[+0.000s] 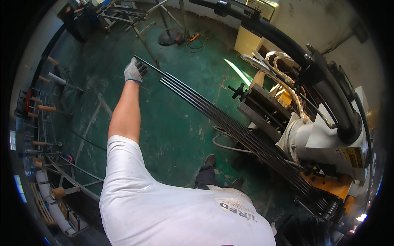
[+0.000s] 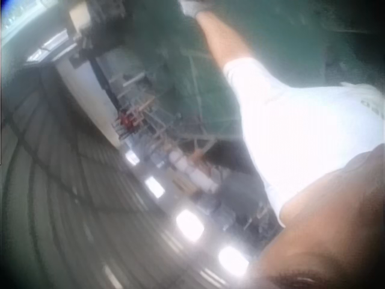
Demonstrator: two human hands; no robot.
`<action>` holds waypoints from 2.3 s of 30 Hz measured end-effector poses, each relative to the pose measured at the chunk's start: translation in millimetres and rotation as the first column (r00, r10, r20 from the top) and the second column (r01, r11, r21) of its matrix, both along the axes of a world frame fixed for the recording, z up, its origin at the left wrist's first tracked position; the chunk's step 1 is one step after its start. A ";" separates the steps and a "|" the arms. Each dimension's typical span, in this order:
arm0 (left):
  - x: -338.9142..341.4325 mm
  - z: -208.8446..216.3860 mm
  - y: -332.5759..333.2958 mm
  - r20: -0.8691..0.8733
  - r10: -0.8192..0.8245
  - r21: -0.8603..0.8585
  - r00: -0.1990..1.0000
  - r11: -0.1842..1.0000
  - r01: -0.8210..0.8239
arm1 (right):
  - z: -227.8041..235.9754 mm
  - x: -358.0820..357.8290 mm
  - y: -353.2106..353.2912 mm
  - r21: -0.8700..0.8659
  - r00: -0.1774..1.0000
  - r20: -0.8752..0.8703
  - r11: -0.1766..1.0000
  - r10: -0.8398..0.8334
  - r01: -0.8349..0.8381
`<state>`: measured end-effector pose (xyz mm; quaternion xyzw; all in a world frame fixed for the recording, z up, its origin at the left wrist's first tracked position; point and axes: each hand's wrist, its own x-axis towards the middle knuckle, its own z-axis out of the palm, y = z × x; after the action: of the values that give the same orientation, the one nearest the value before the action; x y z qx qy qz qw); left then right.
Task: The person picks up a bundle of long metal rods, feeds them into a forming machine to bend them into a rectangular frame shape, and then hangs the finished frames on a storage rack.
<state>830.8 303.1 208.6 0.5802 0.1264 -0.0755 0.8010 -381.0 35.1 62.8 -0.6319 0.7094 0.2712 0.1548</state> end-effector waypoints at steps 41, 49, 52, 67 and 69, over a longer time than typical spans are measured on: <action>-138.9 -14.7 -35.6 -0.115 -0.557 -0.046 0.823 0.830 0.555 | 22.9 231.9 -8.6 0.263 0.248 0.760 0.632 -0.601 0.729; -118.2 -106.0 6.9 0.082 -0.694 -0.591 0.716 0.545 0.595 | 23.4 157.0 17.8 0.263 0.267 0.688 0.575 -0.675 0.775; -215.6 -125.6 -40.1 -0.336 -0.337 -0.319 0.880 0.919 0.230 | 5.9 120.4 29.9 0.218 0.259 0.725 0.570 -0.638 0.792; -697.2 -214.0 -315.2 -0.350 -0.805 -0.274 0.478 0.576 0.770 | -92.5 -233.2 -132.9 0.183 0.414 0.769 0.788 -0.487 0.587; -766.7 -210.3 -335.1 -0.403 -0.809 -0.270 0.429 0.553 0.788 | -66.9 -257.7 -150.3 0.118 0.541 0.557 0.704 -0.630 0.700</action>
<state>64.1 -32.0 -1.6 0.5149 0.0313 -0.5897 0.6215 -638.7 -115.3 -4.1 -0.3724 0.8321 -0.0480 0.4081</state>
